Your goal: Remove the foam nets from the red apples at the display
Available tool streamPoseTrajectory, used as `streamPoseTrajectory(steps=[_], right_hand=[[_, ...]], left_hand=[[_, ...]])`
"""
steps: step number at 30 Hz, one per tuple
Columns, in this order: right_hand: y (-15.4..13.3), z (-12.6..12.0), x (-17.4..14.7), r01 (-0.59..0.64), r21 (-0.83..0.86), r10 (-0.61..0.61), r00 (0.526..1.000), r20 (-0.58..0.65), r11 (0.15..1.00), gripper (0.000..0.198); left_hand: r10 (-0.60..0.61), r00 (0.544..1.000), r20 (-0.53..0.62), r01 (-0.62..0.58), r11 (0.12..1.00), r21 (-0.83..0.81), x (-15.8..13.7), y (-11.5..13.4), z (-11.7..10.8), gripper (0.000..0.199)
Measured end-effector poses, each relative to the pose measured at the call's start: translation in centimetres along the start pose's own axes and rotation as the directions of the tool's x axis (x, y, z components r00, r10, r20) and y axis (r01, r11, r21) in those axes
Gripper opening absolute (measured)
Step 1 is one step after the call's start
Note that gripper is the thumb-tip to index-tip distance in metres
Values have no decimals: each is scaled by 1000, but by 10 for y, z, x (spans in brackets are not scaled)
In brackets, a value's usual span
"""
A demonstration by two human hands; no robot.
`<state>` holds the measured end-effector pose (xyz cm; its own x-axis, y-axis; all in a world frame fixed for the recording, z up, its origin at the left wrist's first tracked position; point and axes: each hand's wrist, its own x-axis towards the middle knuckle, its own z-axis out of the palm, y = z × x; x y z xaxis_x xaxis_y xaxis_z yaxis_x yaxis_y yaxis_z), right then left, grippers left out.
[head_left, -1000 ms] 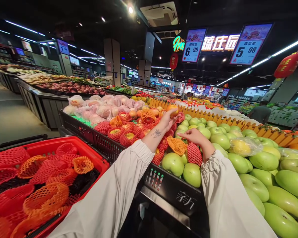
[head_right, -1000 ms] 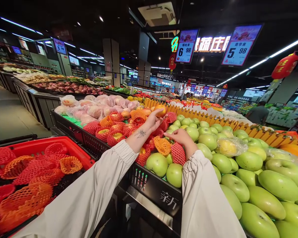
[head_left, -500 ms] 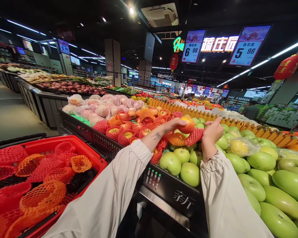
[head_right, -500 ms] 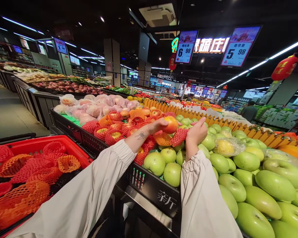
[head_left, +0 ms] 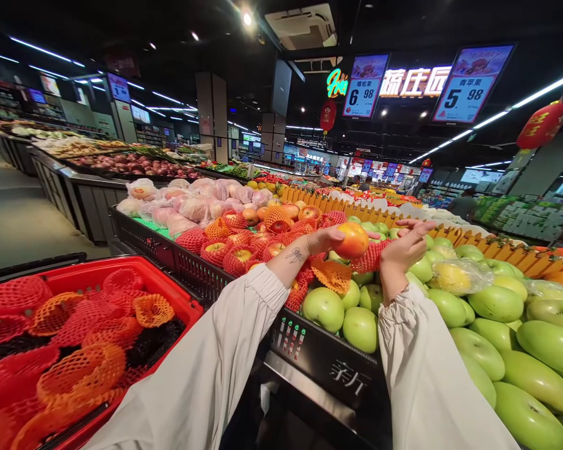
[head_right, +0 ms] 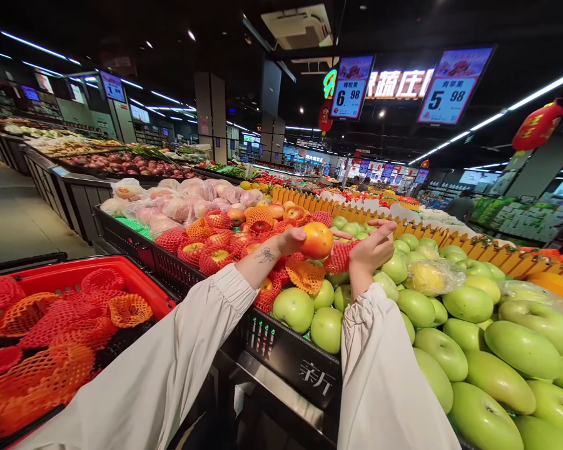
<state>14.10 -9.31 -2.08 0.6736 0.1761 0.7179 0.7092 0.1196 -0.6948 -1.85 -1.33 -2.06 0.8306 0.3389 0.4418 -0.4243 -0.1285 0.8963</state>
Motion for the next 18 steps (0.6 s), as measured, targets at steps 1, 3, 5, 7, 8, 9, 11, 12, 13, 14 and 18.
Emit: streamPoseTrajectory(steps=[1,3,5,7,8,9,11,12,13,14,18], right_hand=[[-2,-1,-2,20,10,-20,1000,-4,1000,95],[-5,-1,-6,75,25,-76,997,3,997,88],[-6,-1,-7,126,47,-127,992,21,991,83],[-7,0,-6,175,65,-177,984,29,982,75],[-7,2,-5,200,67,-202,979,27,978,68],[-6,3,-3,223,66,-224,975,10,973,62],[-5,7,1,247,68,-243,968,-65,967,52],[-5,9,2,243,86,-235,967,-101,966,51],[-4,11,3,228,121,-215,970,-114,966,52],[-2,13,3,203,171,-189,978,-93,964,54],[2,23,0,39,371,-153,947,284,928,62]], left_hand=[[-7,1000,-11,7,1000,10,-1,0,1,82],[-29,999,-20,31,998,60,-1,-1,1,82],[-65,998,-10,66,989,133,1,-4,-1,74],[-72,997,-39,78,979,191,5,-9,-4,61],[-50,995,-84,66,977,201,8,-11,-6,55],[-12,989,-145,41,979,198,12,-13,-8,52],[94,954,-285,-49,986,160,18,-16,-14,54],[149,925,-349,-107,985,138,21,-16,-16,56],[200,892,-405,-165,979,119,22,-16,-18,59],[242,859,-451,-219,970,104,24,-16,-20,60],[312,833,-457,-325,944,54,21,-13,-21,62]])
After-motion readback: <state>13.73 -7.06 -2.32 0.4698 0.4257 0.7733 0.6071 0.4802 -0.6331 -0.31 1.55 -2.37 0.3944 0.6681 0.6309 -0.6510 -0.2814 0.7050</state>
